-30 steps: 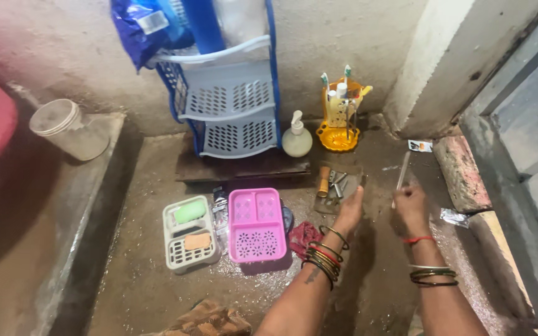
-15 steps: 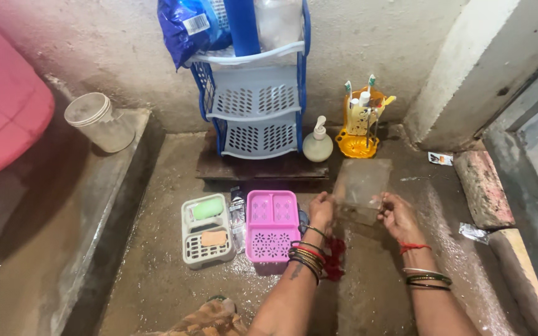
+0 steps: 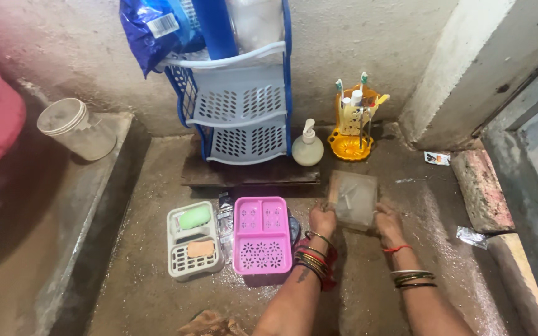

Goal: The person scrubs and rinses various bathroom items on a wet floor using a red cloth. They clean a soap dispenser, a clear plastic container, a pink plastic basket, and a white soap dish, then place the cleaned items into a blue wall-mounted rack.

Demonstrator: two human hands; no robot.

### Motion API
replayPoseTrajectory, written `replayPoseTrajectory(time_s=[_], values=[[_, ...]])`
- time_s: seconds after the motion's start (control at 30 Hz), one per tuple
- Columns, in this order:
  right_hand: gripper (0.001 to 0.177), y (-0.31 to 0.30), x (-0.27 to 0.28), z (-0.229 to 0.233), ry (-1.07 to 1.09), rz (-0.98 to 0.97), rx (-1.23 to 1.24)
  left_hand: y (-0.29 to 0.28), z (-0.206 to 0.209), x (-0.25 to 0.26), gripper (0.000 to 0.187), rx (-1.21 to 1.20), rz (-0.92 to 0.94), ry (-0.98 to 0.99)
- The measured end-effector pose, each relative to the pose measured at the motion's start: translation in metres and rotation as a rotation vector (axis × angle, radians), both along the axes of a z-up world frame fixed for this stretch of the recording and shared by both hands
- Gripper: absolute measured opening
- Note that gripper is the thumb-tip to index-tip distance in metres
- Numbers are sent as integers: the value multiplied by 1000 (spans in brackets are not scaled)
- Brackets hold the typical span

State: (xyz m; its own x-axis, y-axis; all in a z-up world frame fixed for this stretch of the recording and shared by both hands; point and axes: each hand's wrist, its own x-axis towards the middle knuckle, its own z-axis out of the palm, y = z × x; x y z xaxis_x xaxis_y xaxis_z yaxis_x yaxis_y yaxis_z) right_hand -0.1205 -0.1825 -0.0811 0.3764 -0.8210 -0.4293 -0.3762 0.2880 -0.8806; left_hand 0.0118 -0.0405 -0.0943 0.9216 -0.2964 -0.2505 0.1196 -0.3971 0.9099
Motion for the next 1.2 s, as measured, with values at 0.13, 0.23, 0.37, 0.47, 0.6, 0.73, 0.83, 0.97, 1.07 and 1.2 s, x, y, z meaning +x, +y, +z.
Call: replayPoseTrajectory(time_s=[0.13, 0.23, 0.37, 0.47, 0.6, 0.73, 0.83, 0.97, 1.07, 1.2], values=[[56, 6, 0, 0, 19, -10, 48, -8, -16, 6, 48, 149, -121, 84], [48, 8, -6, 2, 109, -7, 22, -5, -24, 9, 52, 121, -88, -77], [35, 17, -22, -4, 121, -34, 38, 10, -32, 1, 45, 178, -126, -29], [25, 25, -26, -11, -57, -31, -85, 17, -33, -7, 38, 238, -187, 28], [22, 34, -26, -8, -5, -86, -69, 21, -31, -18, 40, 203, -176, 9], [27, 40, -29, 19, 52, -131, 84, 24, -30, -19, 45, 122, -203, -71], [39, 49, -31, 47, -6, -170, 216, 25, -23, -20, 41, 27, -185, 55], [54, 64, -30, 79, -124, -117, 203, 34, 7, -24, 43, -104, -83, -87], [52, 73, -26, 97, -177, -142, 137, 48, 49, -25, 43, -196, -27, -21], [46, 91, -16, 120, -456, -93, 148, 89, 114, -23, 40, -259, -7, 58]])
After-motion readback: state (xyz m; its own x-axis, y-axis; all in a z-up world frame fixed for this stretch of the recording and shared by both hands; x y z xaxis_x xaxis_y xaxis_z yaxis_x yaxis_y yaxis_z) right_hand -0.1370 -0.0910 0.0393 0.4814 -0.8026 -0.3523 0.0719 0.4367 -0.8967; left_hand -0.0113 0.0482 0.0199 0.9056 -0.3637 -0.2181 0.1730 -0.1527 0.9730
